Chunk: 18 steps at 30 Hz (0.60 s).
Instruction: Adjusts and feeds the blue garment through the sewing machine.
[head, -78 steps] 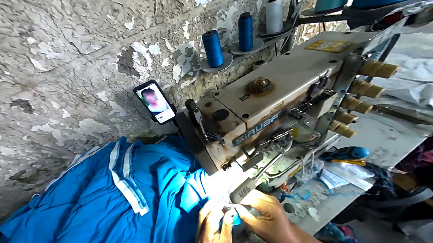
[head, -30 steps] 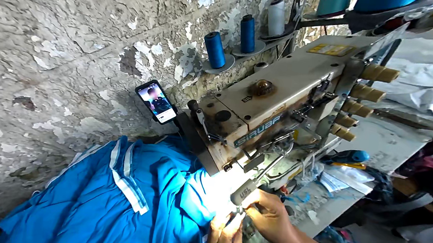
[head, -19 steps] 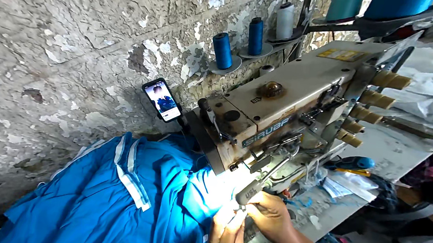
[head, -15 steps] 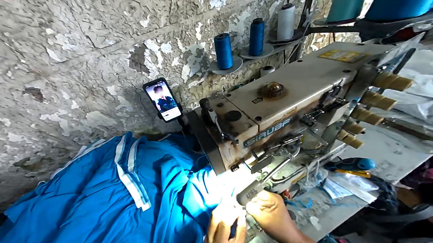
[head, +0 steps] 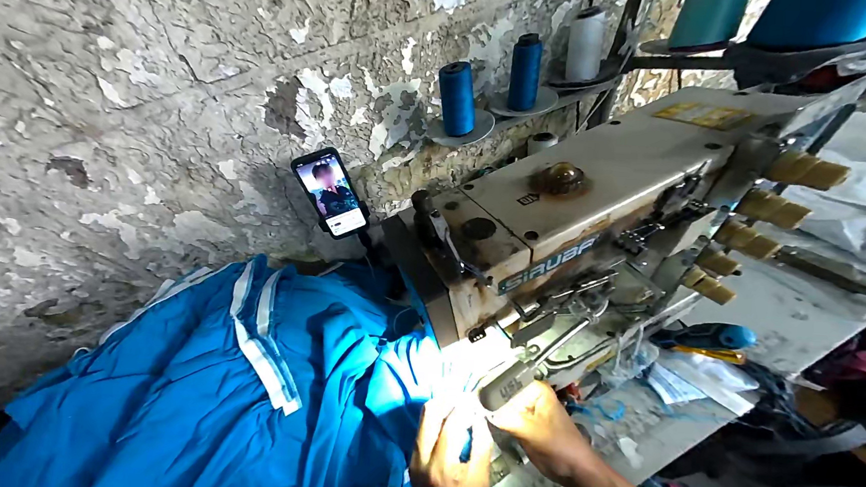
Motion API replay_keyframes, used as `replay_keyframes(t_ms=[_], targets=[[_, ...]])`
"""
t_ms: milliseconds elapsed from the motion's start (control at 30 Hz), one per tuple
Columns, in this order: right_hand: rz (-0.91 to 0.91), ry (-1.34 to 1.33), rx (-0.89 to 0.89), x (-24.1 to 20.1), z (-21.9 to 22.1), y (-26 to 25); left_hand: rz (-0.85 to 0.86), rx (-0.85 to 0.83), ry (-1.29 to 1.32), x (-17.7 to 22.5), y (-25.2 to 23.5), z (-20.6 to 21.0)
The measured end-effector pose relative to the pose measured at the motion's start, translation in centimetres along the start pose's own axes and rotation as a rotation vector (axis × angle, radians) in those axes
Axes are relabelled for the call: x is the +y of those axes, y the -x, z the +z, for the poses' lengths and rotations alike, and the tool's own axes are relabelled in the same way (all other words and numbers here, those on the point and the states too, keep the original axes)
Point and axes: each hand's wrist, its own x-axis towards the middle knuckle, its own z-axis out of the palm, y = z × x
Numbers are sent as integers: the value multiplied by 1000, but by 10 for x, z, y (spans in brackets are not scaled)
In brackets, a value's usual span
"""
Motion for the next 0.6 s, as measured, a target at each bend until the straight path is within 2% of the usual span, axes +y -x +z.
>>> replay_keyframes(t_ms=[333, 467, 600], targets=[[-138, 142, -50, 7, -4, 0, -5, 8, 23, -3, 1, 0], [-238, 244, -41, 10, -3, 1, -45, 30, -6, -2, 3, 3], [-248, 259, -19, 16, -2, 0, -96, 23, -20, -2, 4, 5]])
